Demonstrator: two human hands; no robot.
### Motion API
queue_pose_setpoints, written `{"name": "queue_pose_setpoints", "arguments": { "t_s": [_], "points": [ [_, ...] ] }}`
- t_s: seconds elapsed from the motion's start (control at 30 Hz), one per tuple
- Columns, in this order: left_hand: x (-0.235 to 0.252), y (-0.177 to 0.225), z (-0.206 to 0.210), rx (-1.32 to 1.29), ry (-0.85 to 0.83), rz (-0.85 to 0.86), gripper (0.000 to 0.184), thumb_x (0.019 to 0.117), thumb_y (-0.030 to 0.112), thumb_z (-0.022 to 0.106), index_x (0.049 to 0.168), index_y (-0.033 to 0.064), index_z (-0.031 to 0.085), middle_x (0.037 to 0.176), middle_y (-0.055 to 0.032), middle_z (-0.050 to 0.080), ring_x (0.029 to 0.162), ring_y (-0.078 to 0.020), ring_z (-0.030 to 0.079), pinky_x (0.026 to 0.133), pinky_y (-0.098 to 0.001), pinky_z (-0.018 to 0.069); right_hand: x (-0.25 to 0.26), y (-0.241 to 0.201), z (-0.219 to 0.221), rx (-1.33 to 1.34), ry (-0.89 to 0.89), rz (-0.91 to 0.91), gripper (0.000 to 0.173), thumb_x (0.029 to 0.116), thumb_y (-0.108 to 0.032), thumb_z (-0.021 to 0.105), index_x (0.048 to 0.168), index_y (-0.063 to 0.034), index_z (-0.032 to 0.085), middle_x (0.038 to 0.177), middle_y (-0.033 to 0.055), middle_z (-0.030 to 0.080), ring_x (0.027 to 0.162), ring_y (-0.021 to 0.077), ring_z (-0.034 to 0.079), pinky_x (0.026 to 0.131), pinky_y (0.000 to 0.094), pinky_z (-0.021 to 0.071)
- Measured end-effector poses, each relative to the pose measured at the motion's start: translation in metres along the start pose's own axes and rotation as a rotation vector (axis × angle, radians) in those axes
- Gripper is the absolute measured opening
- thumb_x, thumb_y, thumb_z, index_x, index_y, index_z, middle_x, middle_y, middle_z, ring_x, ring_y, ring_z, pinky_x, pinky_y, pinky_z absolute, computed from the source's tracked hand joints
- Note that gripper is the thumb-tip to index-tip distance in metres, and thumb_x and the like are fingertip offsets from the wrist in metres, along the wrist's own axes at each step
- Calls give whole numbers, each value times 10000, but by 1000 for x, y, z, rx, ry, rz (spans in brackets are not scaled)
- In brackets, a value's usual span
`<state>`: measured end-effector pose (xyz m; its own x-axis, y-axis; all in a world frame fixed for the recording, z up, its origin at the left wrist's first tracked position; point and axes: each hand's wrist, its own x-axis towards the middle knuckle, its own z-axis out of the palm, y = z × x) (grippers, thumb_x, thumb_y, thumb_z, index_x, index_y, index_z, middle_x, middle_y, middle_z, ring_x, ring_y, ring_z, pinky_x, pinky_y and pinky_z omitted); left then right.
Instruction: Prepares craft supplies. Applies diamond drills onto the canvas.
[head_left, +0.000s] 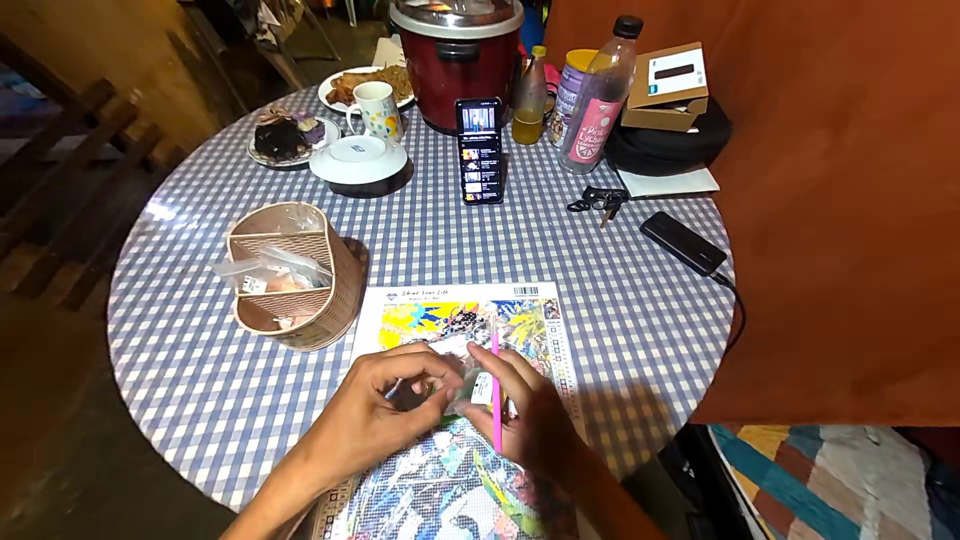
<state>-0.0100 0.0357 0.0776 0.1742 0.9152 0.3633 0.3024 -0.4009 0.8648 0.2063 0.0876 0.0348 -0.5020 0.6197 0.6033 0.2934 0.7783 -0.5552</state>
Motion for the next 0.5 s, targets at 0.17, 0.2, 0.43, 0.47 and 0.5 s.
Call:
{"name": "queue_pose_setpoints", "arguments": {
  "t_s": [0.17,0.2,0.43,0.47,0.5],
  "points": [
    [-1,3,3,101,65,20,105,901,237,737,940,145,768,901,67,729,822,-17,666,721,-175,555,-1,-12,-1,63,182,60,578,904,-410,767,1320,-32,632,1211,116,717,1138,201,675,947,385,577],
    [-1,3,4,98,68,34,107,906,234,735,939,138,767,902,61,729,821,-15,664,719,-172,551,-1,-14,-1,92,193,78,497,921,-354,751,1294,-41,649,1186,100,725,1108,177,684,923,360,585],
    [-1,4,4,157,67,71,203,1016,187,592,1056,129,783,1070,17,709,950,-51,675,820,-198,581,7,-16,-7,334,164,166,278,955,-73,614,1204,35,674,1032,83,719,871,73,682,736,213,590],
    [-2,3,4,166,74,82,205,1014,175,589,1061,116,779,1096,6,717,959,-59,681,821,-204,586,7,-16,-7,322,178,172,259,959,-73,618,1189,21,689,1008,62,720,868,65,678,736,207,588],
    [-2,2,4,170,78,95,202,1009,177,598,1062,101,777,1125,-7,719,963,-60,685,814,-203,589,7,-17,-6,311,192,180,240,961,-81,631,1170,7,709,991,50,717,860,56,674,731,195,585]
  ]
}}
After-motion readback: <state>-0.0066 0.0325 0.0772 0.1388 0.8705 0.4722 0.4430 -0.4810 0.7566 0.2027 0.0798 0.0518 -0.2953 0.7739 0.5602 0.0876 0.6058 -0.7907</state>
